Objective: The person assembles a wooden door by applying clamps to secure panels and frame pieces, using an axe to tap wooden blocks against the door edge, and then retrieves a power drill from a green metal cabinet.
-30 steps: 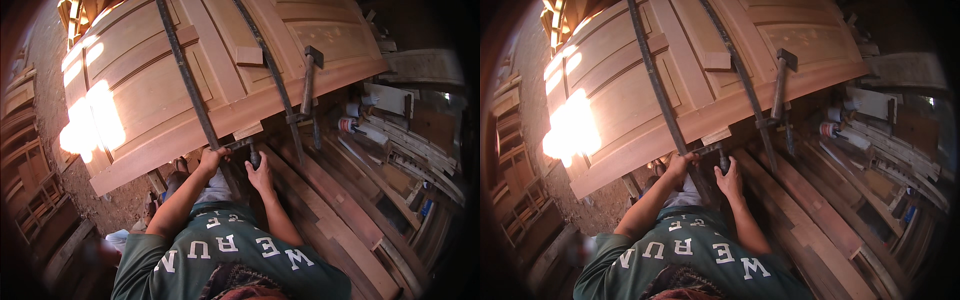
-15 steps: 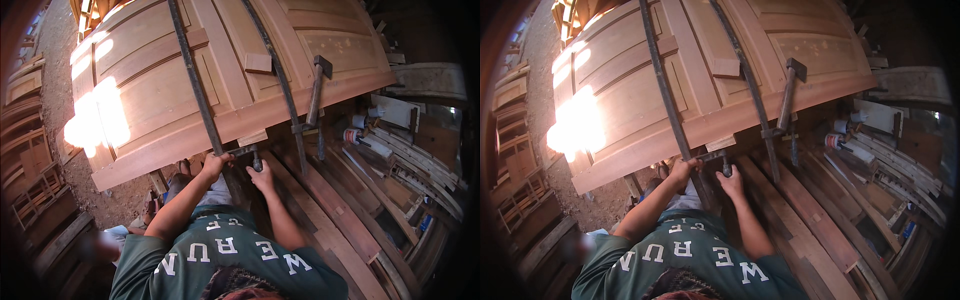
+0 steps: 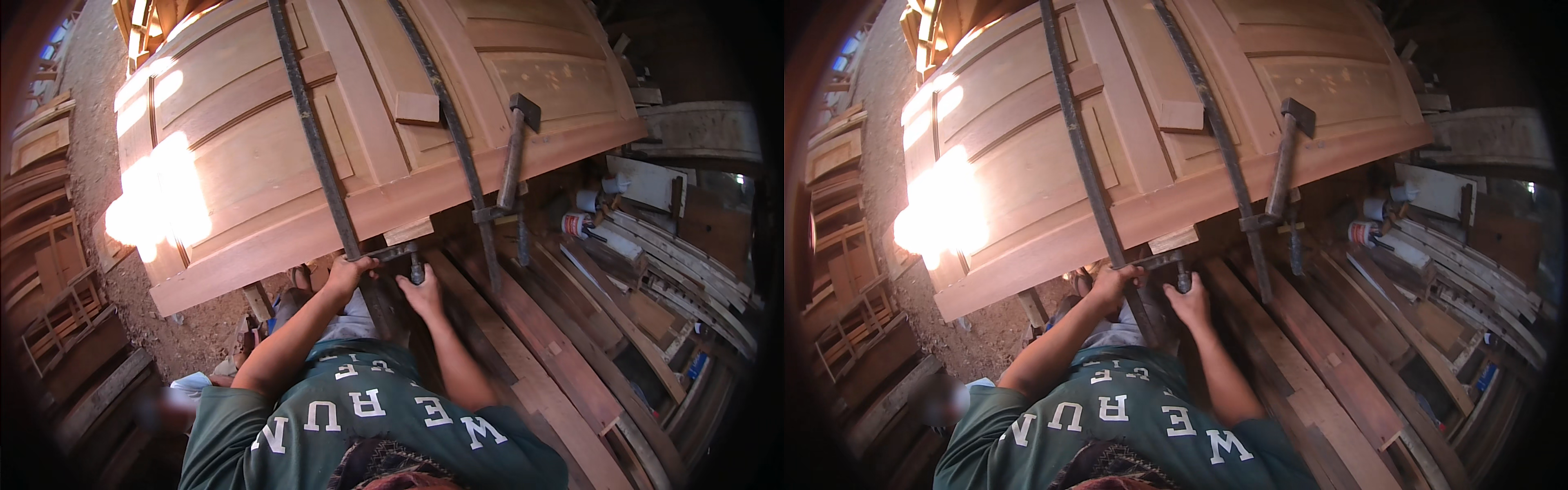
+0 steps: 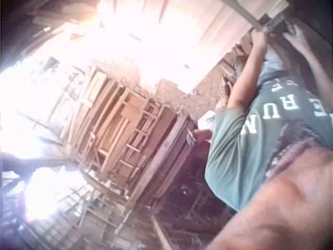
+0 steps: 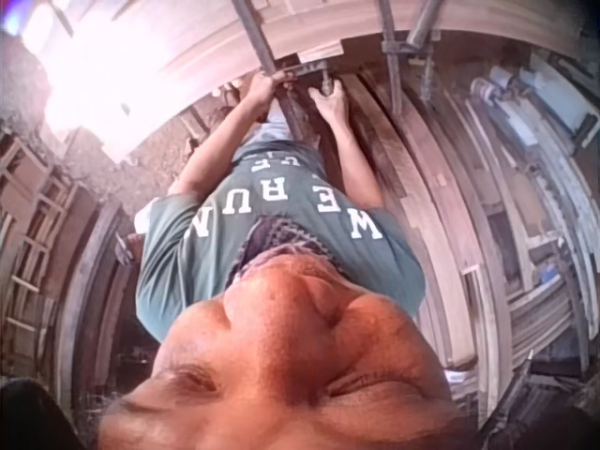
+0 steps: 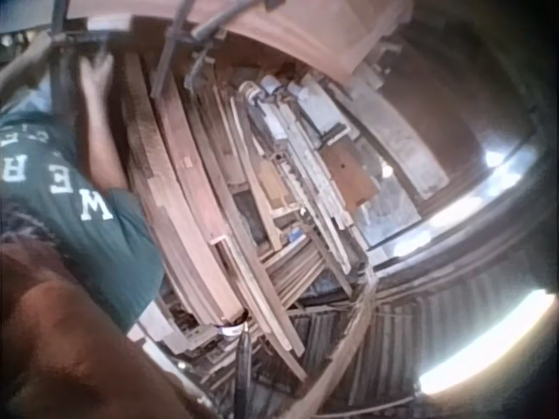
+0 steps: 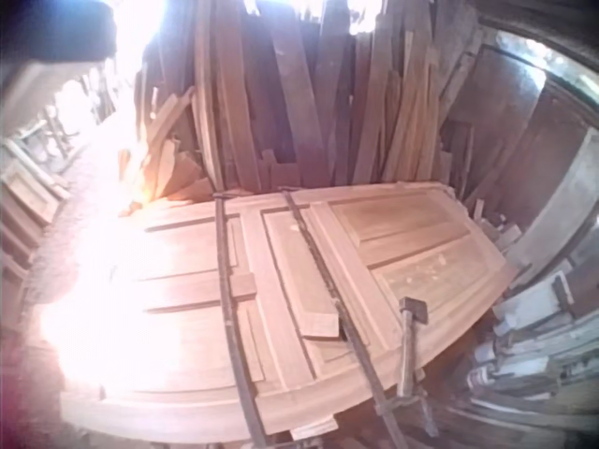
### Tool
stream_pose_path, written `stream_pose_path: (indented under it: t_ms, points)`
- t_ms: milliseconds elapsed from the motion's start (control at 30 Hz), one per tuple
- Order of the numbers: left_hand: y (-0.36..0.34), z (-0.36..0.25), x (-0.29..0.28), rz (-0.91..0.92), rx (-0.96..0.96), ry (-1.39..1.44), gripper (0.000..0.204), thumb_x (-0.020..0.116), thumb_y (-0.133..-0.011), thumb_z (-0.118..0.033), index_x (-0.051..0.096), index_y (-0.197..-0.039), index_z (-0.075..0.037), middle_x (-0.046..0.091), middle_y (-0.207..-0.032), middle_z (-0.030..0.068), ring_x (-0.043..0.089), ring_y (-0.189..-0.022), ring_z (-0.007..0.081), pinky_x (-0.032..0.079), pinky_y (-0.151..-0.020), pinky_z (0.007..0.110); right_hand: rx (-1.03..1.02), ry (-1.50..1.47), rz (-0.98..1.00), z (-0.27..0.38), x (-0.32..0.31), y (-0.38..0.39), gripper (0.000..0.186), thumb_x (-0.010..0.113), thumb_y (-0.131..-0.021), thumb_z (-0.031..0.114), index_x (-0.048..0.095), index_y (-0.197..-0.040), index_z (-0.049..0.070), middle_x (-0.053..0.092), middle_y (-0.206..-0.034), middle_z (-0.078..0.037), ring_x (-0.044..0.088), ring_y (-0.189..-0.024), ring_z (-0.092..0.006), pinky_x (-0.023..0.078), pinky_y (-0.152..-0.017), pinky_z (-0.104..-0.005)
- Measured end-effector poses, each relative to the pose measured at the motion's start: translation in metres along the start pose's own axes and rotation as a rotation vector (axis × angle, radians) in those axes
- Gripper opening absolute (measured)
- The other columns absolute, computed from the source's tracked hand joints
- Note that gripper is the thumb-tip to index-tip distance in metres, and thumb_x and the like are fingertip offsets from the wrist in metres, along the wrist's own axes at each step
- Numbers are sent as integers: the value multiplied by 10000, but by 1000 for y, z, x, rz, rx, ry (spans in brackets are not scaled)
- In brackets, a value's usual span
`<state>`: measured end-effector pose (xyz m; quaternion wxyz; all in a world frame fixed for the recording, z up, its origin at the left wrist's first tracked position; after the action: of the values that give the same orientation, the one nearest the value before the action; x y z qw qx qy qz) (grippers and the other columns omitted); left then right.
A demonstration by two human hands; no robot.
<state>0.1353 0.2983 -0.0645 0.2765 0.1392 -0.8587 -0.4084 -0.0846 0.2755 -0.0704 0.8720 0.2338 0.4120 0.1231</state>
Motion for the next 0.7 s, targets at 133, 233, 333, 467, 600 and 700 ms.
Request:
stream_pose_path:
  t_ms: [133,233,333,467,600,700]
  points:
    - [10,-14,6,-2,-36,-46,140,695,-865,-91,707,-893,46,682,-765,94,645,-726,198,496,-722,327,70,-77,99,-2,11,-5,459,800,-804,220,627,-1137,-45,720,-873,-215,719,-839,-334,561,-766,-417]
    - [10,-14,8,-33,-36,-2,129,699,-864,-89,705,-878,39,678,-756,89,639,-719,194,486,-711,323,469,-983,953,-8,-27,-26,167,735,-859,45,645,-999,63,509,-628,-4,421,-428,-75,333,-405,-247]
    - [9,-13,3,9,-40,-26,127,704,-868,-93,705,-875,34,676,-748,86,638,-715,189,486,-716,314,457,-1122,1140,-13,-27,-38,215,741,-863,76,646,-1055,52,515,-652,-8,458,-481,-94,378,-453,-259]
    - [5,-12,1,7,-37,-88,129,712,-873,-102,711,-880,26,679,-747,84,642,-719,181,491,-721,305,118,-439,451,-4,-19,-19,463,823,-815,246,630,-1159,4,645,-788,-98,624,-657,-211,526,-627,-344]
    - [7,-8,2,-35,-58,-40,134,719,-874,-109,717,-894,24,690,-768,82,647,-721,173,506,-694,312,-1,-35,74,10,-3,-6,498,850,-784,264,621,-1113,-31,686,-826,-185,682,-743,-262,560,-723,-396]
    - [11,-15,4,-57,-95,-65,146,726,-868,-102,724,-930,30,699,-790,80,649,-713,167,525,-674,322,383,-693,865,-9,-19,-29,246,755,-870,94,623,-1061,12,596,-672,-84,578,-548,-171,488,-530,-355]
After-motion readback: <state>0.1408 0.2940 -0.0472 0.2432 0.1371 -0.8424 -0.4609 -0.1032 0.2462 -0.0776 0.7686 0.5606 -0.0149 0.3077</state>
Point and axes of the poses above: each hand's wrist, its own y-axis away from the middle knuckle, its own x-axis out of the palm, z = x × y, the point moved 1 cm from there along -y, towards the middle knuckle
